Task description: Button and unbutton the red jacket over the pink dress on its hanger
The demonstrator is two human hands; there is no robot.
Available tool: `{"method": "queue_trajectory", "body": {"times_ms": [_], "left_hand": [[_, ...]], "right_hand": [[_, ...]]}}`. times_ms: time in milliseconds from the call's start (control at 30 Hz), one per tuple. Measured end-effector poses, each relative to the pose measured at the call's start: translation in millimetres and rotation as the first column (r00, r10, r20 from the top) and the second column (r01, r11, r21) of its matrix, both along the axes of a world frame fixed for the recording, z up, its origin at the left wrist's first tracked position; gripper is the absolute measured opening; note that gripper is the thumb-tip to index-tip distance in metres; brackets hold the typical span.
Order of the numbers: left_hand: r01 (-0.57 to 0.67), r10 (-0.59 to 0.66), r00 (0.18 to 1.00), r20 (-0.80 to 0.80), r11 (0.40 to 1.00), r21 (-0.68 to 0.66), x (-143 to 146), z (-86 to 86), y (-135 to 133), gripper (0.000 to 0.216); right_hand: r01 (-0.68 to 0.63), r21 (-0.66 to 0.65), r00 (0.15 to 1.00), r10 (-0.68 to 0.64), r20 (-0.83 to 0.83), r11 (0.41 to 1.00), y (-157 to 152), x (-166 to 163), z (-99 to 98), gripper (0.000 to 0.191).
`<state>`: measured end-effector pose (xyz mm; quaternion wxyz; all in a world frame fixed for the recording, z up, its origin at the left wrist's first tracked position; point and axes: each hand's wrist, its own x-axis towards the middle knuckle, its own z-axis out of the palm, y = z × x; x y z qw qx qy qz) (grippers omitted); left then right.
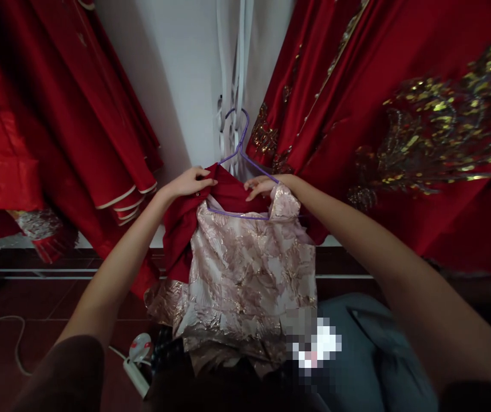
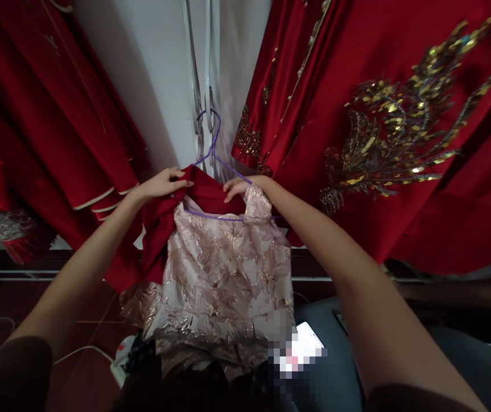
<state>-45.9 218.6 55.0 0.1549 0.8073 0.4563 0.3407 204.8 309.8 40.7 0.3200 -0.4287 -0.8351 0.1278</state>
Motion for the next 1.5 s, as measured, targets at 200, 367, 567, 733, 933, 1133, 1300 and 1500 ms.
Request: {"method": "queue_trajectory", "body": {"times_ms": [200,367,567,733,933,1133,1300,1500], "left_hand": [[-0.093,0.106,0.993,-0.052,0.975,0.2,4,-17.4,0,0.026],[-0.058,0.084,0.991,-0.101,0.97,0.235,1,-18.3,2,0.023],[-0.047,0.105,0.977,-0.185,0.955,0.292,3,-20.4,3,0.021],[-0.096,0.197,0.942,-0.27,0.933,0.347,4,-21.3,-2,0.018],[-0.169,0.297,0.9,-0.318,0.912,0.374,7,-20.8,-12,0.017],[-0.226,0.35,0.871,-0.346,0.909,0.35,13,-21.3,-14,0.016],[-0.215,0.352,0.867,-0.353,0.903,0.372,13,-22.0,-14,0.017],[-0.23,0.348,0.869,-0.351,0.914,0.335,15,-20.8,-14,0.017]], "right_hand": [[0.009,0.107,0.996,-0.018,0.09,0.994,5,20,19.0,0.045],[0.143,0.324,0.954,-0.217,0.206,0.935,-4,58,24.5,0.025],[0.291,0.306,0.895,-0.37,0.248,0.907,-28,121,14.5,0.023],[0.46,0.286,0.77,-0.538,0.344,0.841,-44,133,21.4,0.024],[0.588,0.223,0.646,-0.617,0.45,0.778,-82,117,43.1,0.032],[0.458,0.044,0.799,-0.433,0.418,0.888,-110,100,49.6,0.018],[0.397,-0.034,0.915,-0.399,-0.058,0.917,-97,98,16.5,0.021],[0.373,0.285,0.919,-0.393,0.012,0.883,-96,93,0.5,0.027]]}}
